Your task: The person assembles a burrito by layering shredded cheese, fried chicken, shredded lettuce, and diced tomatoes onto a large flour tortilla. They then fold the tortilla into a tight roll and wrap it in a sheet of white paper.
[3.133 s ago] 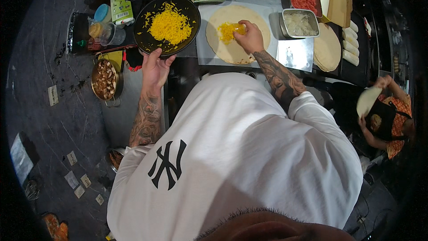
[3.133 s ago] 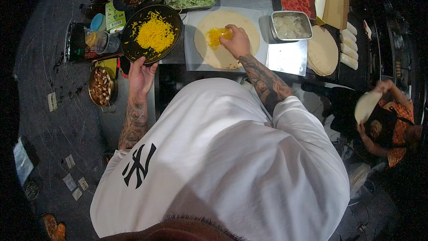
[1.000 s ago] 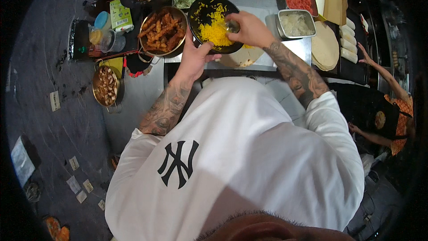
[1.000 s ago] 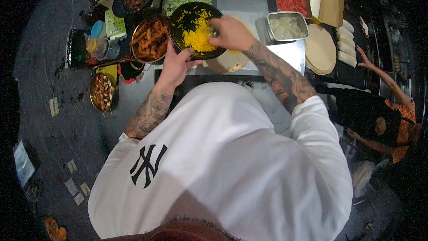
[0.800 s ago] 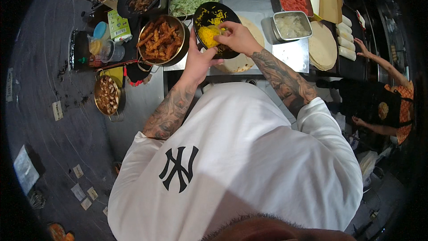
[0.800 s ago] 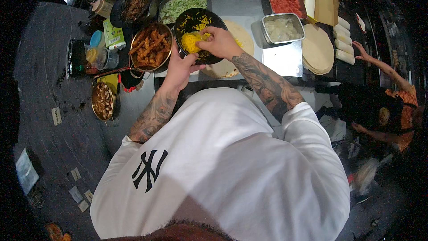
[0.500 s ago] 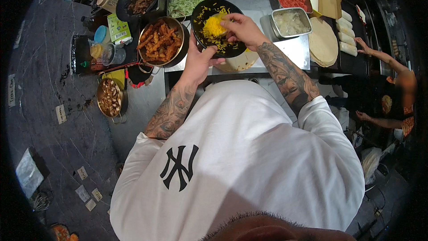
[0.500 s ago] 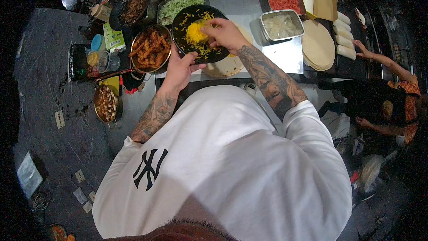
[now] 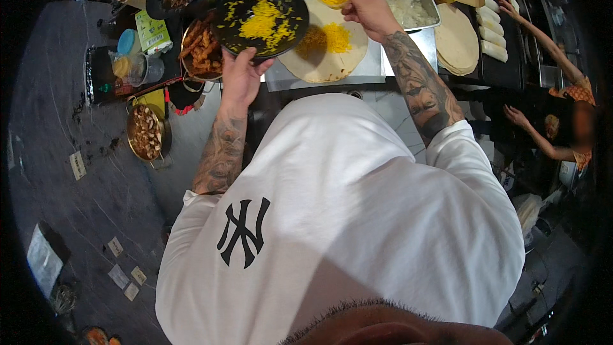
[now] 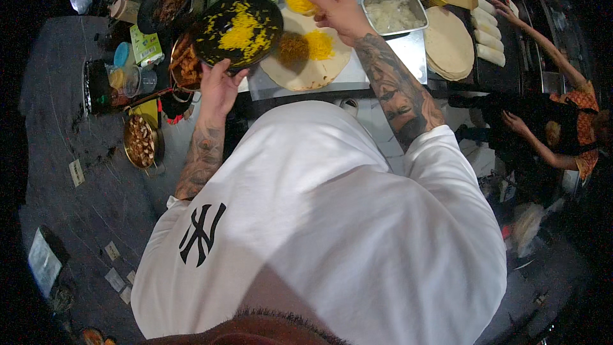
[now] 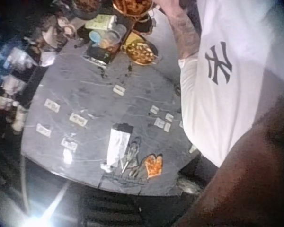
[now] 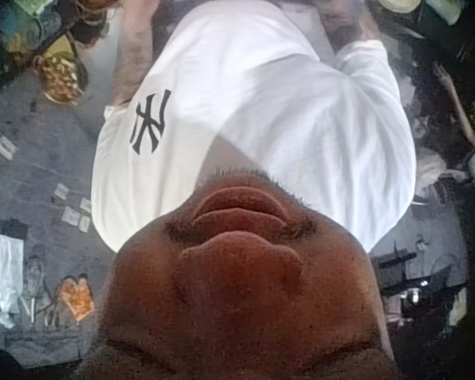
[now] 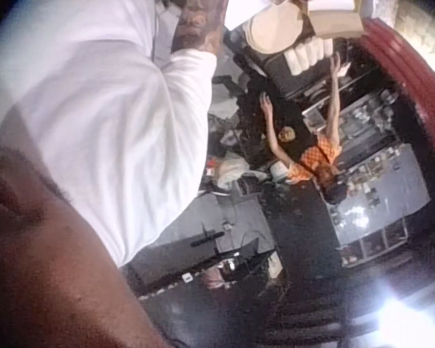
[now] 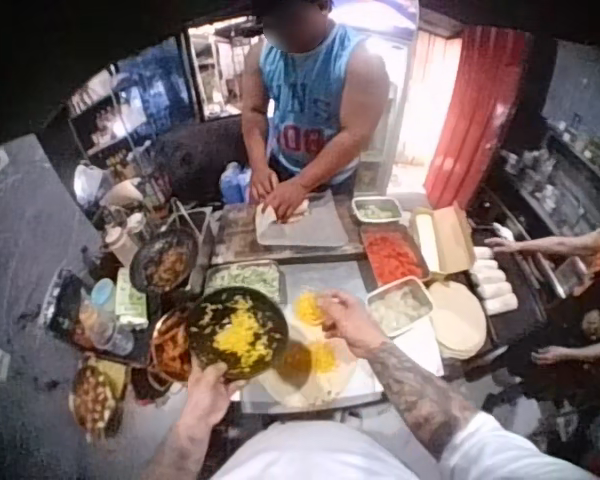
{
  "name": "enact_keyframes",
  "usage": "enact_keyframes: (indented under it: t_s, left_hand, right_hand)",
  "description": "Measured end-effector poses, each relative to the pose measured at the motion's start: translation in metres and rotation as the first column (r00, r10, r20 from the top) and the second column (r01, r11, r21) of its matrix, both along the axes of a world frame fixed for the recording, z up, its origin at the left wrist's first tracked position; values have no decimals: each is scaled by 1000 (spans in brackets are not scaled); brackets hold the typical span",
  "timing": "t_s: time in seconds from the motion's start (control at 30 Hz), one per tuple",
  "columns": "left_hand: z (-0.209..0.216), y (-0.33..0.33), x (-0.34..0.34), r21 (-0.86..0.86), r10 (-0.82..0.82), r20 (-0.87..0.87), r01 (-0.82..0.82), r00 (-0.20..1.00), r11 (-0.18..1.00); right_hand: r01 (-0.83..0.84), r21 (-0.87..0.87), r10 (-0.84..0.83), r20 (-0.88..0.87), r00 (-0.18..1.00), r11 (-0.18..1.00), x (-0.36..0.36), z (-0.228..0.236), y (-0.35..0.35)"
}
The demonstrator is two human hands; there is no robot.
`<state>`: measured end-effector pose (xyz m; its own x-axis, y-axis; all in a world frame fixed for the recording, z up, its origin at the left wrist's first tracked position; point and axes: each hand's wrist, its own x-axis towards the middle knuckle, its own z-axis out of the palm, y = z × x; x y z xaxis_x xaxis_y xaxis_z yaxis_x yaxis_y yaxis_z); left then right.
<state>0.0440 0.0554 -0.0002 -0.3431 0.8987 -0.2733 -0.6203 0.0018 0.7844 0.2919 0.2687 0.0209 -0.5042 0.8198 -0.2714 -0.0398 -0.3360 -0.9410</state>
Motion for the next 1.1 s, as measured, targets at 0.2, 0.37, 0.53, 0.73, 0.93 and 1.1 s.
enact_keyframes:
  t_s: [0.2, 0.37, 0.53, 0.73, 0.93, 1.1]
  left_hand:
    - [3, -34, -36, 43, 111, -22, -110, 994, 993]
    - [9, -49, -47, -29, 189, -73, -192, 979, 981]
    - [6, -48, -45, 12, 158, -34, -157, 987, 987]
    - [10, -45, -41, 32, 119, -29, -118, 992, 992]
    - [9, -41, -38, 21, 89, -15, -88, 996, 996]
    - [5, -40, -40, 27, 46, -15, -45, 999, 999]
  right_hand:
    - [21, 103, -47, 262, 964, 994, 22, -70, -3]
    - [-298, 548, -165, 642, 749, 781, 21, -98, -15]
    - [-381, 615, -201, 670, 715, 690, 13, -100, -26]
    - [-425, 678, -243, 660, 710, 600, 14, -90, -28]
    - [-397, 658, -250, 666, 702, 640, 20, -91, -28]
    - [-370, 663, -272, 658, 702, 651, 15, -89, -33]
